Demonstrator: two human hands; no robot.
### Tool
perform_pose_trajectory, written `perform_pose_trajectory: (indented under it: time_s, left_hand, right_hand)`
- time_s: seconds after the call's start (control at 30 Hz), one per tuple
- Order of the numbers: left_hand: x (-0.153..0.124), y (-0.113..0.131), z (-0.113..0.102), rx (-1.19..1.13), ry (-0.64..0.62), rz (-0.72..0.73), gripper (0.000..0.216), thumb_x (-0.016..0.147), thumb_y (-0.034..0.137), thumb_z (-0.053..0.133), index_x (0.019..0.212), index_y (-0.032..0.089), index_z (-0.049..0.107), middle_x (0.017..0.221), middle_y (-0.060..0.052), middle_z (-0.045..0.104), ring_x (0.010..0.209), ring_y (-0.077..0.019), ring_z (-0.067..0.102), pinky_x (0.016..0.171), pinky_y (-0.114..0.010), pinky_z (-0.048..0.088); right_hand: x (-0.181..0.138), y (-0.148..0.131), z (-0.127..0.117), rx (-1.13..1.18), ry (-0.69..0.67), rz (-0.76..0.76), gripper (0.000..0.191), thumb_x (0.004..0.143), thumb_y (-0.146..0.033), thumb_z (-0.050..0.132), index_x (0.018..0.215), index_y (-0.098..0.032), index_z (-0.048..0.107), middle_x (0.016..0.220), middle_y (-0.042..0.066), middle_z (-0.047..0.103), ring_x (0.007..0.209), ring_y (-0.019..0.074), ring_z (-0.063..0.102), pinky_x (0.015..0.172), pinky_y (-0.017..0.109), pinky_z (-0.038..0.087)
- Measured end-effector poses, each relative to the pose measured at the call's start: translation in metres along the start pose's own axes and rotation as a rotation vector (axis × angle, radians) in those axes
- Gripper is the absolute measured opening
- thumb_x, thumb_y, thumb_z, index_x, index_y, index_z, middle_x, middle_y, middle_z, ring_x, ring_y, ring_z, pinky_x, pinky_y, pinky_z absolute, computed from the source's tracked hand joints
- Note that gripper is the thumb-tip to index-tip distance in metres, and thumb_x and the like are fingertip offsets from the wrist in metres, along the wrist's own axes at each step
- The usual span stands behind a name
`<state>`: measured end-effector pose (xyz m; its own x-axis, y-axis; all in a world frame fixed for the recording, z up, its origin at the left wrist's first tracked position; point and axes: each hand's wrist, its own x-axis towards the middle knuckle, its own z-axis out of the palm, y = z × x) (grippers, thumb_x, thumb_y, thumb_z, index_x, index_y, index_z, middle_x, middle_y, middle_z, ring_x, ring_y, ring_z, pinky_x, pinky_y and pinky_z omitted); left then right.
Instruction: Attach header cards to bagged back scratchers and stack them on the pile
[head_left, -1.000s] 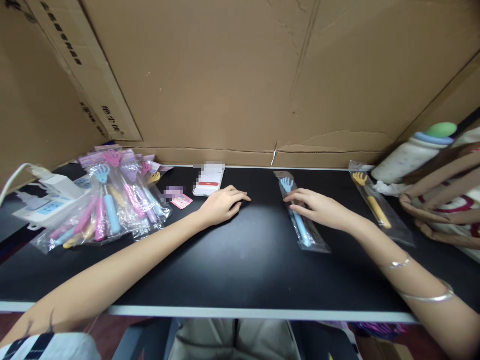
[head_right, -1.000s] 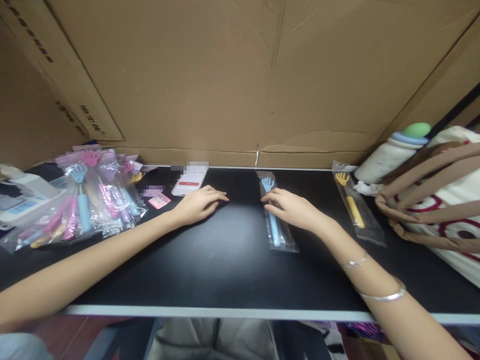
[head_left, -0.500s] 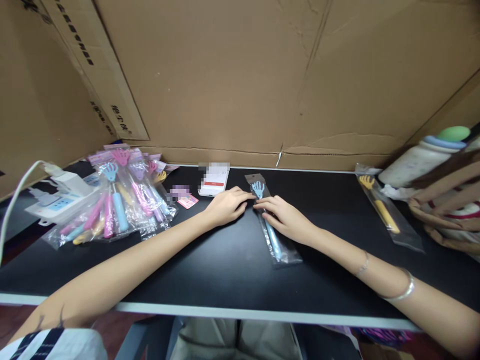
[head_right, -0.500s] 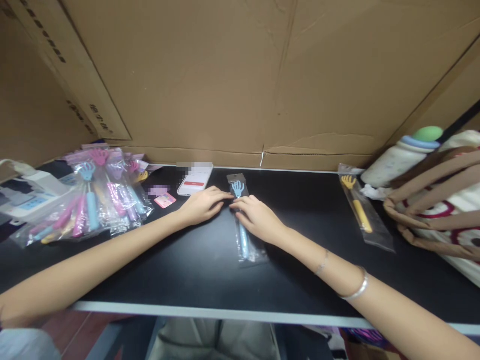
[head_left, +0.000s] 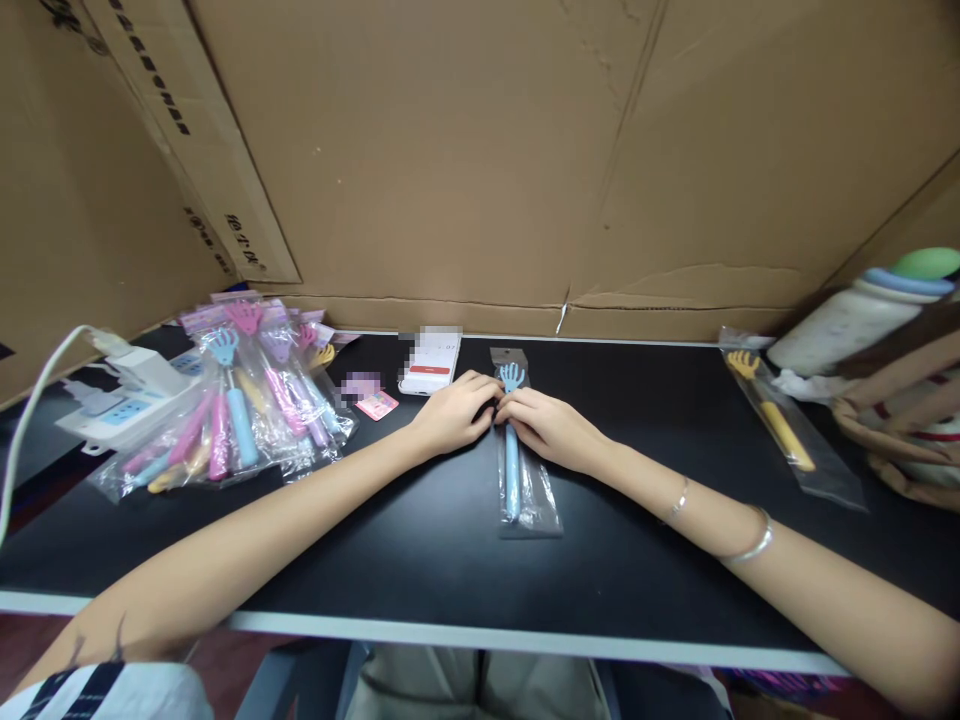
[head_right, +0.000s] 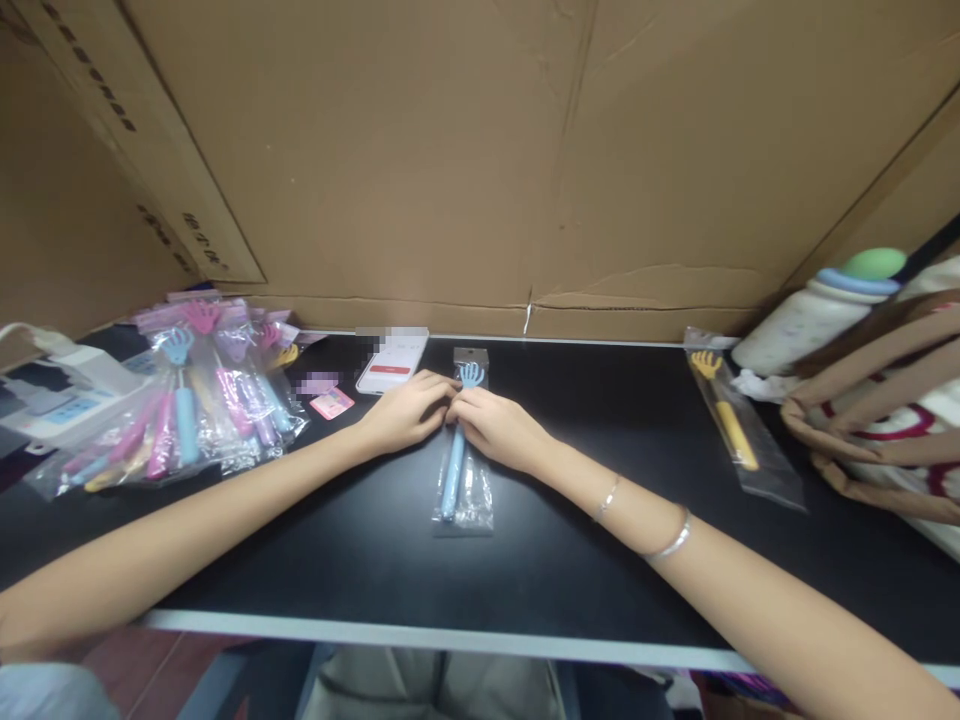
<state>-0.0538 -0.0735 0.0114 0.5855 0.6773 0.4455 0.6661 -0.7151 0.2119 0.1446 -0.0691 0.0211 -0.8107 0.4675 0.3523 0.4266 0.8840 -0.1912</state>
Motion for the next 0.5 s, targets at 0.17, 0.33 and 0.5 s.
perform_pose_trajectory:
  time_s: [0.17, 0.33, 0.5]
  left_hand:
    - [0.001, 0.001, 0.000, -0.010, -0.032, -0.019, 0.017, 0.085, 0.014, 0.044, 0.096, 0.018, 0.056, 0.106, -0.005, 0.063, 0.100, -0.0203, 0.053, 0.089, -0.035, 0.047]
    - [0.001, 0.001, 0.000, 0.001, -0.032, -0.030, 0.021, 0.084, 0.013, 0.045, 0.101, 0.017, 0.057, 0.107, -0.005, 0.064, 0.100, -0.0202, 0.055, 0.089, -0.035, 0.047]
    - [0.000, 0.001, 0.000, 0.028, -0.026, -0.031, 0.022, 0.086, 0.017, 0.045, 0.105, 0.018, 0.057, 0.109, -0.004, 0.064, 0.102, -0.0199, 0.056, 0.089, -0.035, 0.047]
  right_hand:
    - [-0.001, -0.001, 0.000, -0.064, 0.039, 0.017, 0.022, 0.090, -0.015, 0.036, 0.097, -0.020, 0.056, 0.098, 0.008, 0.058, 0.095, 0.0187, 0.053, 0.082, 0.031, 0.046]
    - [-0.004, 0.005, 0.002, -0.167, 0.127, 0.156, 0.018, 0.089, -0.015, 0.038, 0.096, -0.018, 0.054, 0.095, 0.008, 0.058, 0.091, 0.0206, 0.052, 0.079, 0.033, 0.046]
    - [-0.004, 0.011, 0.004, -0.268, 0.112, 0.275, 0.014, 0.086, -0.017, 0.045, 0.096, -0.017, 0.055, 0.095, 0.008, 0.059, 0.091, 0.0227, 0.052, 0.078, 0.034, 0.044]
